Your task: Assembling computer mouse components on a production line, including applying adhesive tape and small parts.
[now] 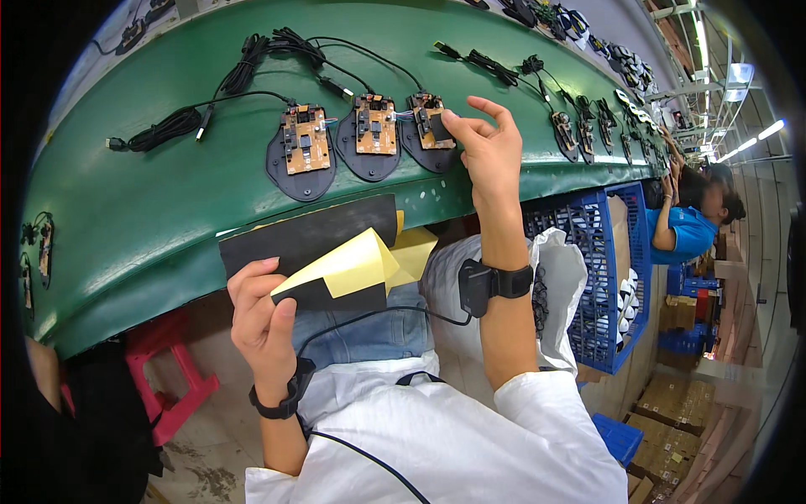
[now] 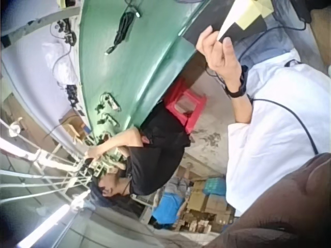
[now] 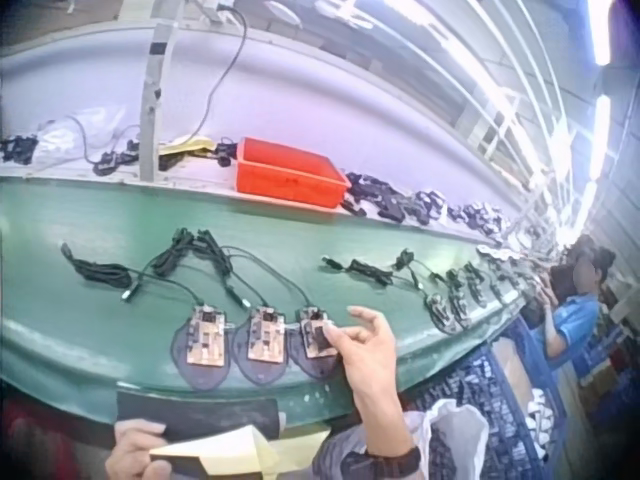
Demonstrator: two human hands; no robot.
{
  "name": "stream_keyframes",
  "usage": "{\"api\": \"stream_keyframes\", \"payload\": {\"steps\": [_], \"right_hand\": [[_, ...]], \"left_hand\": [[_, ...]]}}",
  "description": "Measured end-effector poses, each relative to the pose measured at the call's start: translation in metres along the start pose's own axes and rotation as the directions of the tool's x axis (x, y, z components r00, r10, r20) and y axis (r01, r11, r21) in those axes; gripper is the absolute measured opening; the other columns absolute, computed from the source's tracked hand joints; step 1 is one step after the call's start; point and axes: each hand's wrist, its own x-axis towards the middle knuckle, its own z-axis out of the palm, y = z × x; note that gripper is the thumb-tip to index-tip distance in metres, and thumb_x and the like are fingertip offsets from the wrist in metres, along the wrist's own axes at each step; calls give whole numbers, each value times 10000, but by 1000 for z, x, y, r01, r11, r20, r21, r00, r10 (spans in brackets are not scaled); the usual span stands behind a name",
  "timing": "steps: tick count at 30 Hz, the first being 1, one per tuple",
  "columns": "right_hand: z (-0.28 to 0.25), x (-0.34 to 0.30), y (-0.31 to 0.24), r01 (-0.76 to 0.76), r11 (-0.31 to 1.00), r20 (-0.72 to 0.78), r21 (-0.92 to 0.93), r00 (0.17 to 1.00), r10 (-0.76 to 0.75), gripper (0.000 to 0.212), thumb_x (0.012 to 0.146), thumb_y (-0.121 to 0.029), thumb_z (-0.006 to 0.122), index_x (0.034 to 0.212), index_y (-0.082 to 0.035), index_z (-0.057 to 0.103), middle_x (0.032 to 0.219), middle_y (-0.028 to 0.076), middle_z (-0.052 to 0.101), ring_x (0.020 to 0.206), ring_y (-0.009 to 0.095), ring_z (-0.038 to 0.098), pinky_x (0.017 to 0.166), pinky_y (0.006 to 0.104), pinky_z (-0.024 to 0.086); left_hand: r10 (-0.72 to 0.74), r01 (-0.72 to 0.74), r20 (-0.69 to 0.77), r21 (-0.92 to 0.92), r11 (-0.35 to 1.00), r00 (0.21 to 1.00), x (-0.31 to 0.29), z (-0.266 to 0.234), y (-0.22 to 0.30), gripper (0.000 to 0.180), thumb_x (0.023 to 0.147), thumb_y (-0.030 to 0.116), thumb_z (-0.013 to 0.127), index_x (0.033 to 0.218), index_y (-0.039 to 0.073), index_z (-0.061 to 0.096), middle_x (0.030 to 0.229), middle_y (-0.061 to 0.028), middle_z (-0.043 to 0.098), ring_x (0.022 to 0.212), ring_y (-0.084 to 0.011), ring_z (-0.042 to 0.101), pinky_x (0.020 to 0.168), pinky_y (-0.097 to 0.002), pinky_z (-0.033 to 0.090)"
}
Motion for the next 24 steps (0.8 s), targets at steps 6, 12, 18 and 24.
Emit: {"api": "stream_keyframes", "payload": {"steps": [6,12,18,24], "right_hand": [[2,6,12,31,999,-33,-13,999,-32,529,852,-96,846,1261,44,542,863,88,740,782,104,646,698,253,489],[4,9,23,123,985,-69,-117,989,-132,491,840,-87,833,1225,40,555,836,85,736,736,98,627,681,266,494],[4,9,29,192,961,-106,-198,971,-216,460,834,-83,822,1202,28,570,800,67,717,689,96,599,653,268,483],[5,6,31,261,906,-113,-334,943,-313,404,832,-120,820,1184,-51,633,787,51,718,663,145,614,650,316,496]], "left_hand": [[3,-3,-44,2,1000,999,1,2,-2,253,935,157,715,798,-40,636,1009,-101,690,1206,-322,574,984,-422,431],[5,-5,-50,4,1000,999,1,1,-3,238,932,152,719,808,-38,649,1000,-97,692,1206,-322,574,995,-422,426],[7,-7,-33,3,1000,999,1,-1,-5,235,937,150,716,803,-30,648,996,-95,693,1207,-323,572,1002,-427,425],[9,-9,-27,15,1000,1000,1,0,-5,216,929,135,715,802,-27,650,994,-95,692,1210,-327,571,1008,-430,422]]}}
